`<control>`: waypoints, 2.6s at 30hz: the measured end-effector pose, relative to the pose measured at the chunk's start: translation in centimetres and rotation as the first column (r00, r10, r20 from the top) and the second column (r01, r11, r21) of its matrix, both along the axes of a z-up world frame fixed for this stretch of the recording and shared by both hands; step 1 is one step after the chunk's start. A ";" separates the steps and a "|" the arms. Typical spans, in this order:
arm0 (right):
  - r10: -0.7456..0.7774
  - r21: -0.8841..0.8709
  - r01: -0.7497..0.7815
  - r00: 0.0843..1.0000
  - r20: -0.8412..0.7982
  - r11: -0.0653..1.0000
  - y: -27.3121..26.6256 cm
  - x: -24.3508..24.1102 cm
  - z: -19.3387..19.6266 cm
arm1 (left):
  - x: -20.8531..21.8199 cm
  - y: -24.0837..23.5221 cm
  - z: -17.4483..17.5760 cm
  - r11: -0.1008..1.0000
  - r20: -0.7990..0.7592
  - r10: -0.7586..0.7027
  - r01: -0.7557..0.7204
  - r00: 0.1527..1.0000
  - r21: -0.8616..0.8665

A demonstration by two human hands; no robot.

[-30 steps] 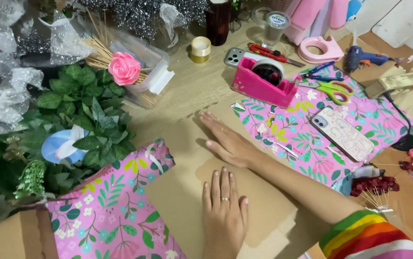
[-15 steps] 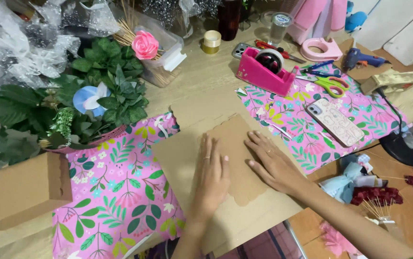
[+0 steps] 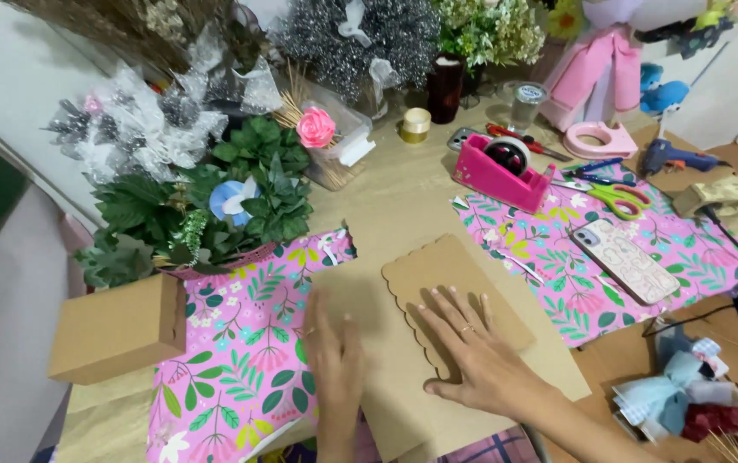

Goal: The person assembles a flat-packed cardboard box by hand. They fold the side flaps and tuck the tabs into the corresponding slots to form the box structure.

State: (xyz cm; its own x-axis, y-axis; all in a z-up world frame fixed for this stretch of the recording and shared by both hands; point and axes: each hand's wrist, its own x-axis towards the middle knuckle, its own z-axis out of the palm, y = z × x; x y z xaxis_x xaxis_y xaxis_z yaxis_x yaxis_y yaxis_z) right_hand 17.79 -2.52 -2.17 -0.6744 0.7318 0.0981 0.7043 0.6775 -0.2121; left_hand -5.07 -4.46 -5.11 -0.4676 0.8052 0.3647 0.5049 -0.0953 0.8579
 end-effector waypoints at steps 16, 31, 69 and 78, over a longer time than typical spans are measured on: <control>-0.544 -0.432 0.379 0.753 -0.370 0.818 4.5 7.7 6.1 | -5.2 -2.1 -0.6 0.808 0.132 -0.031 0.103 0.991 -0.580; -0.672 -0.607 0.353 0.591 -0.446 0.712 5.3 12.3 -2.4 | 6.0 3.9 2.4 0.762 -0.516 -0.647 0.478 0.561 -0.436; -0.222 -0.052 0.221 0.975 -0.012 0.974 10.8 6.0 -3.3 | 11.9 9.8 0.7 0.904 0.703 -0.341 0.424 0.624 0.062; -0.254 -0.153 0.246 0.967 -0.030 0.957 17.7 3.0 -4.0 | 12.3 9.8 0.3 0.898 0.668 -0.401 0.413 0.627 0.152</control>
